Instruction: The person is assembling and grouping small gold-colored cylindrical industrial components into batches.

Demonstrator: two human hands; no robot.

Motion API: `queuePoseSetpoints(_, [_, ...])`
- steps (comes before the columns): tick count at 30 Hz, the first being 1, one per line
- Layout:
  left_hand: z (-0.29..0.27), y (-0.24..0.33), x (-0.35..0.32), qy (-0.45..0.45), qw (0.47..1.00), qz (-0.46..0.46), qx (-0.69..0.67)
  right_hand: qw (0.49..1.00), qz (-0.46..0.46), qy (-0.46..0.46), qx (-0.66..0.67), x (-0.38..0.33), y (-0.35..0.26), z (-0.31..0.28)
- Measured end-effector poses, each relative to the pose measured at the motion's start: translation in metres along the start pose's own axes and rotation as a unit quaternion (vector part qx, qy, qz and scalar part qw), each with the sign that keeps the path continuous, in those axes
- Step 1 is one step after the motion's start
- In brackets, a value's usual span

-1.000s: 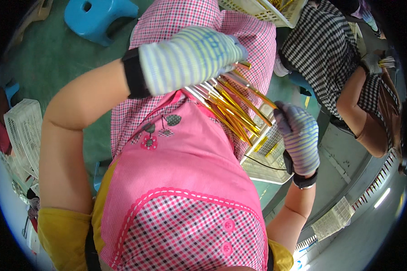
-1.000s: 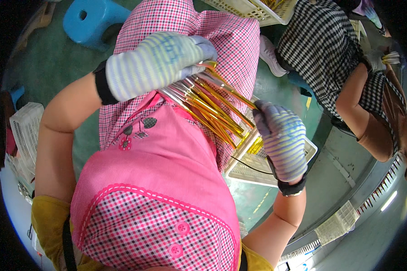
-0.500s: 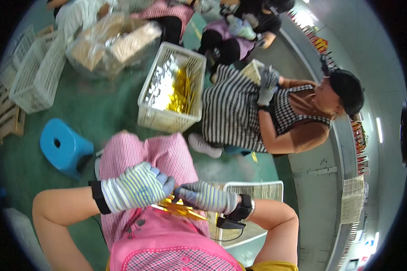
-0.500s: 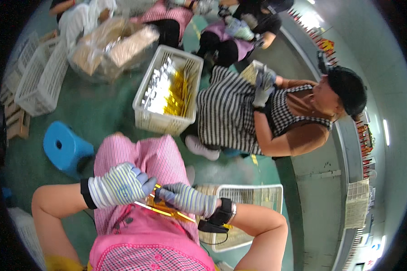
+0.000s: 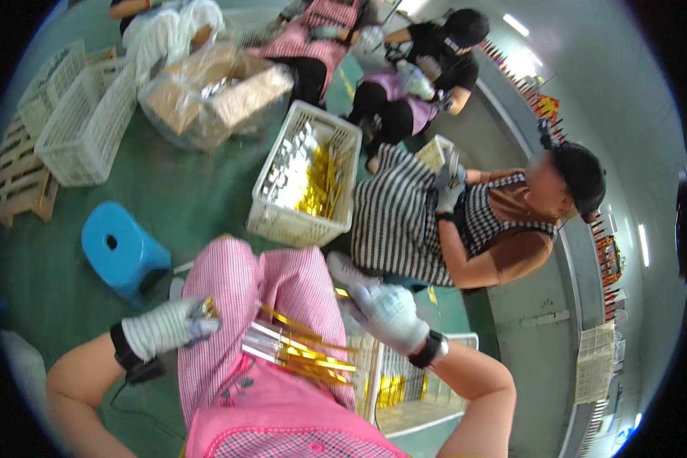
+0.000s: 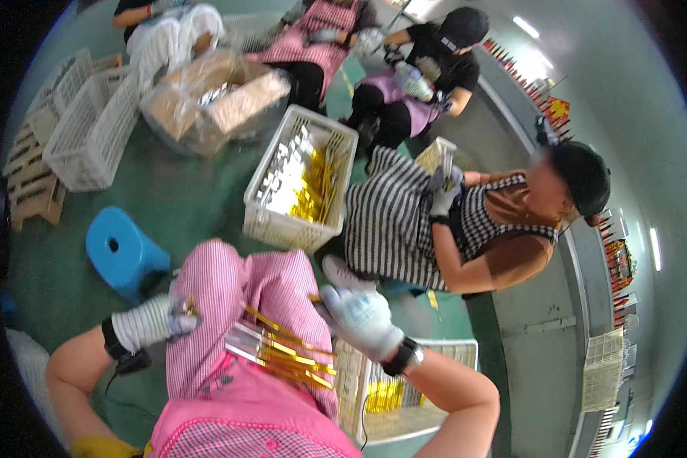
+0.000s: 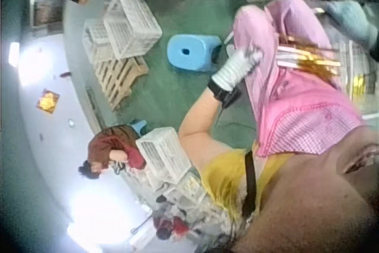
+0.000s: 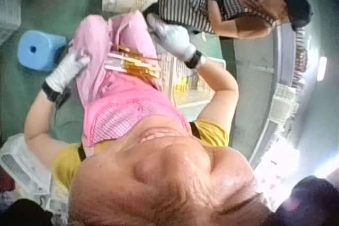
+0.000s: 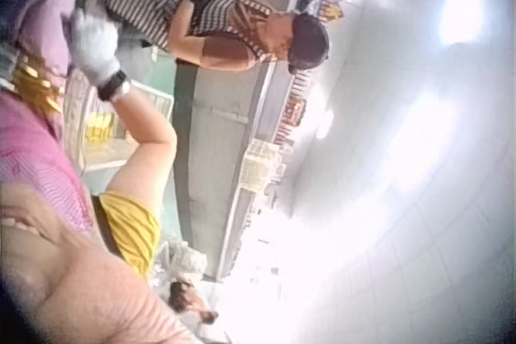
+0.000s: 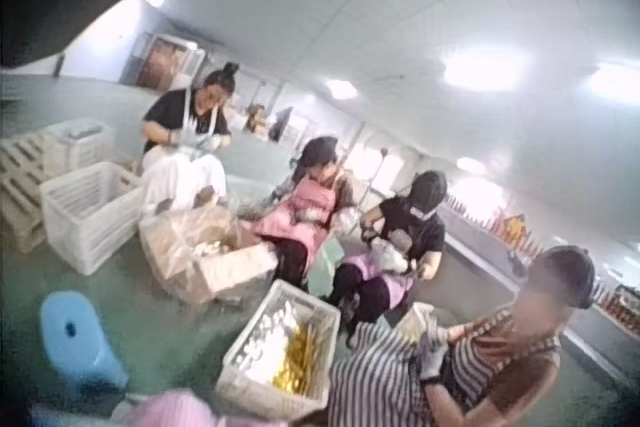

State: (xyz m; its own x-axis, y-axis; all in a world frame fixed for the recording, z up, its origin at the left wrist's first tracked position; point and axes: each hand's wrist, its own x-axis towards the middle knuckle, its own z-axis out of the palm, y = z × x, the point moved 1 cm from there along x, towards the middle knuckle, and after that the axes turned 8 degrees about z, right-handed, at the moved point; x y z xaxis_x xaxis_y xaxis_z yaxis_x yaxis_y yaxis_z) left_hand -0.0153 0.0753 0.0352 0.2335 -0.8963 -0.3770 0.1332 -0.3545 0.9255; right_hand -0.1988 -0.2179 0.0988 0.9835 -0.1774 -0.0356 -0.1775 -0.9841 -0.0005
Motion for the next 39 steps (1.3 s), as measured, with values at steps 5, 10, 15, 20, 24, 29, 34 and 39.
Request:
queuePoseSetpoints(5, [0.041, 0.004, 0.024, -0.032, 0.986, 0.163, 0.027, 0.988, -0.058, -0.111, -0.094, 0.025, -0.056, 0.057])
queuePoseSetpoints(10, [0.055, -0.007, 0.002, -0.005, 0.972, 0.156, 0.178, 0.986, -0.135, -0.087, -0.049, 0.001, -0.075, 0.064])
queuePoseSetpoints(15, [0.043, 0.007, 0.001, 0.063, 0.986, 0.065, 0.138, 0.974, 0.003, -0.218, -0.058, -0.011, -0.058, 0.055])
queuePoseSetpoints(20, [0.037, -0.008, 0.002, 0.195, 0.966, 0.140, 0.099, 0.981, 0.091, -0.115, 0.126, -0.049, -0.021, 0.047])
queuePoseSetpoints(24, [0.039, -0.023, 0.014, 0.201, 0.947, 0.183, 0.169, 0.941, 0.148, -0.240, 0.188, -0.063, -0.014, 0.061])
queuePoseSetpoints(29, [0.063, -0.008, 0.027, 0.122, 0.932, 0.211, 0.267, 0.931, 0.140, -0.272, 0.197, -0.063, -0.026, 0.047])
queuePoseSetpoints(34, [0.085, -0.010, 0.041, 0.072, 0.842, 0.341, 0.413, 0.849, 0.267, -0.282, 0.359, -0.085, -0.008, 0.014])
queuePoseSetpoints(39, [0.088, 0.005, 0.051, 0.121, 0.664, 0.478, 0.562, 0.643, 0.323, -0.409, 0.561, -0.084, -0.008, 0.000])
